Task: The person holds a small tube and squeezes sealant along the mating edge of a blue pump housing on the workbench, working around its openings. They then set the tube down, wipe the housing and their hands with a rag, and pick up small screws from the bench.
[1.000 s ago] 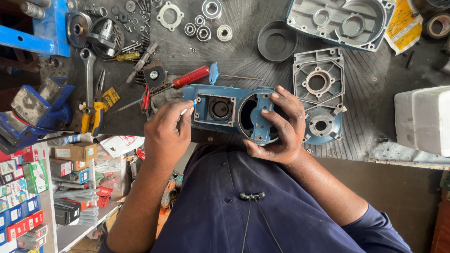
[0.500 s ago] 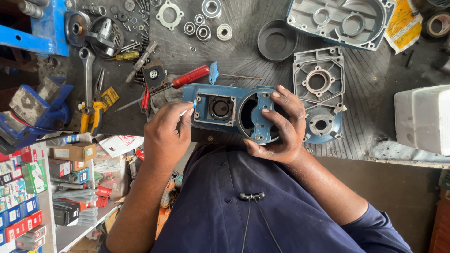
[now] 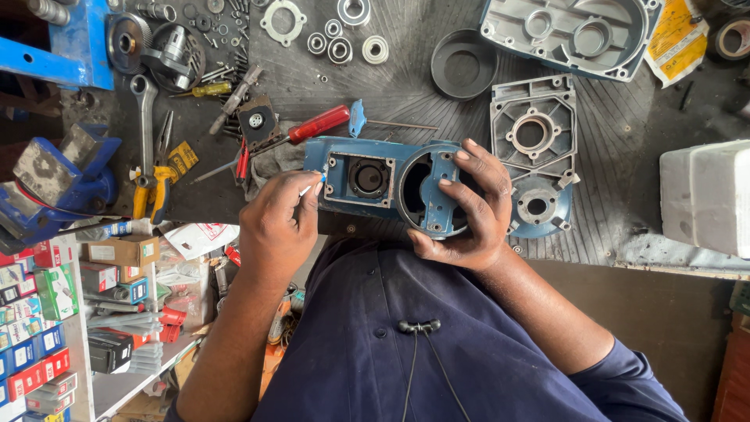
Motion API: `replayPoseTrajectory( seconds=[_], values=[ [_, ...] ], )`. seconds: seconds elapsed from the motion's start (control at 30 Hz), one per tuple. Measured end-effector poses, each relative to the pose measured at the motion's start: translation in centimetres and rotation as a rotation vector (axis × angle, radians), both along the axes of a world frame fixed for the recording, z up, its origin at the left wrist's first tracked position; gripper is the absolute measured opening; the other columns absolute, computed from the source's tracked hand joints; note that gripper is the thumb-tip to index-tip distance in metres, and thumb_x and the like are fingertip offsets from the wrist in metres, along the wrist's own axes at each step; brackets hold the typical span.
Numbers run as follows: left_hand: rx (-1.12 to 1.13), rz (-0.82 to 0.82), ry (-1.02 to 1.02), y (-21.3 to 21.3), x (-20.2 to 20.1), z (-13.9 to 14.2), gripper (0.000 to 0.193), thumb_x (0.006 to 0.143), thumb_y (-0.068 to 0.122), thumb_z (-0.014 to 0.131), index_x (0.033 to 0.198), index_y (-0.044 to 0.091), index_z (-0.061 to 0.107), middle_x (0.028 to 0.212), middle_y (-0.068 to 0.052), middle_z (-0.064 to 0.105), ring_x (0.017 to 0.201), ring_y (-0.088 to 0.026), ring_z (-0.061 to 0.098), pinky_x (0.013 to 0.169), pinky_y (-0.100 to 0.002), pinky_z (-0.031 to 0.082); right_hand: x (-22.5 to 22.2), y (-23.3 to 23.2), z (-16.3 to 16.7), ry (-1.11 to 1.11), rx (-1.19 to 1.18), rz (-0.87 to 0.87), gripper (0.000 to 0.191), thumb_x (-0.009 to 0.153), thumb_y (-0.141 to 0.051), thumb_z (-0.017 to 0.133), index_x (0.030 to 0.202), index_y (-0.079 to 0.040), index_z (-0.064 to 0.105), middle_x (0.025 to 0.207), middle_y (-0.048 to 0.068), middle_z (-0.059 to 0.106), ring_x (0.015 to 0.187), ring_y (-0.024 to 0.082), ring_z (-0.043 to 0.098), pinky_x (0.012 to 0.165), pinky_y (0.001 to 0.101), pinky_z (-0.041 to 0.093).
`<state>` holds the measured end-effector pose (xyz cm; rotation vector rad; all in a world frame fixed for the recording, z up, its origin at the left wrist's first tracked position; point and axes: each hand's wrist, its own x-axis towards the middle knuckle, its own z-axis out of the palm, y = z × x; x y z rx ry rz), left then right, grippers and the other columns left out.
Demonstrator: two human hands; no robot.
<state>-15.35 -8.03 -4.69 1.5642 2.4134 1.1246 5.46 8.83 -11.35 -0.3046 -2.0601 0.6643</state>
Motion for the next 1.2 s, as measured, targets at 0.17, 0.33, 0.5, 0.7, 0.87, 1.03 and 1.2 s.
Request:
replayPoseTrajectory(
  seconds=[0.17, 0.33, 0.5, 0.7, 0.87, 1.03, 1.2],
  values=[
    [-0.014, 0.006, -0.018, -0.2, 0.1, 0.0, 0.014, 0.098, 0.002, 0.072, 0.11, 0.005, 0.066, 0.105, -0.011, 0.074, 0.094, -0.027, 0.077, 0.074, -0.034, 0.062, 0.0, 0.0, 0.0, -0.003, -0.004, 0.006, 0.068, 0.082, -0.048, 0.086, 0.125, -0.004, 0.058, 0.138, 0.024, 0.052, 0.136, 0.046, 0.052, 0.112, 0.0591, 0.046],
    [-0.017, -0.002, -0.006, -0.4, 0.1, 0.1, 0.014, 0.099, 0.003, 0.072, 0.111, 0.005, 0.066, 0.104, -0.011, 0.074, 0.095, -0.027, 0.076, 0.077, -0.035, 0.062, 0.0, 0.0, -0.1, 0.006, -0.004, 0.007, 0.068, 0.082, -0.048, 0.086, 0.125, -0.003, 0.058, 0.137, 0.024, 0.052, 0.136, 0.046, 0.053, 0.112, 0.0588, 0.046],
    [-0.041, 0.008, -0.016, -0.6, 0.3, 0.1, 0.014, 0.098, 0.003, 0.072, 0.111, 0.005, 0.066, 0.104, -0.011, 0.074, 0.095, -0.027, 0.077, 0.076, -0.034, 0.062, -0.1, 0.0, -0.2, 0.01, 0.005, 0.008, 0.068, 0.082, -0.048, 0.087, 0.124, -0.003, 0.058, 0.137, 0.025, 0.052, 0.136, 0.045, 0.052, 0.112, 0.059, 0.046],
    [-0.068, -0.008, -0.004, -0.6, 0.1, 0.4, 0.014, 0.098, 0.001, 0.07, 0.111, 0.005, 0.066, 0.105, -0.011, 0.074, 0.095, -0.027, 0.077, 0.076, -0.034, 0.063, -0.1, 0.1, 0.0, 0.017, 0.003, 0.012, 0.068, 0.081, -0.047, 0.088, 0.124, -0.002, 0.059, 0.137, 0.025, 0.053, 0.136, 0.045, 0.053, 0.112, 0.0587, 0.046],
    [-0.083, -0.02, -0.005, -0.6, 0.1, 0.9, 0.013, 0.098, 0.0, 0.07, 0.11, 0.005, 0.066, 0.104, -0.011, 0.074, 0.095, -0.027, 0.077, 0.076, -0.034, 0.063, -0.2, 0.1, 0.1, 0.019, 0.001, 0.015, 0.068, 0.081, -0.046, 0.088, 0.123, -0.002, 0.059, 0.137, 0.025, 0.053, 0.136, 0.045, 0.053, 0.112, 0.0585, 0.046],
    [-0.084, -0.018, 0.001, -0.6, 0.1, 1.2, 0.013, 0.098, 0.001, 0.071, 0.109, 0.005, 0.066, 0.103, -0.011, 0.074, 0.094, -0.028, 0.076, 0.076, -0.035, 0.062, -0.2, 0.2, 0.1, 0.019, -0.002, 0.021, 0.068, 0.08, -0.046, 0.088, 0.124, -0.003, 0.059, 0.136, 0.024, 0.053, 0.136, 0.045, 0.052, 0.113, 0.0587, 0.046],
    [-0.083, -0.025, -0.011, -0.6, 0.2, 1.3, 0.013, 0.098, 0.0, 0.07, 0.11, 0.005, 0.066, 0.104, -0.011, 0.074, 0.095, -0.028, 0.076, 0.076, -0.035, 0.063, -0.2, 0.2, 0.1, 0.017, -0.003, 0.023, 0.068, 0.08, -0.046, 0.088, 0.124, -0.003, 0.059, 0.136, 0.024, 0.053, 0.136, 0.045, 0.052, 0.112, 0.0585, 0.046]
  ],
)
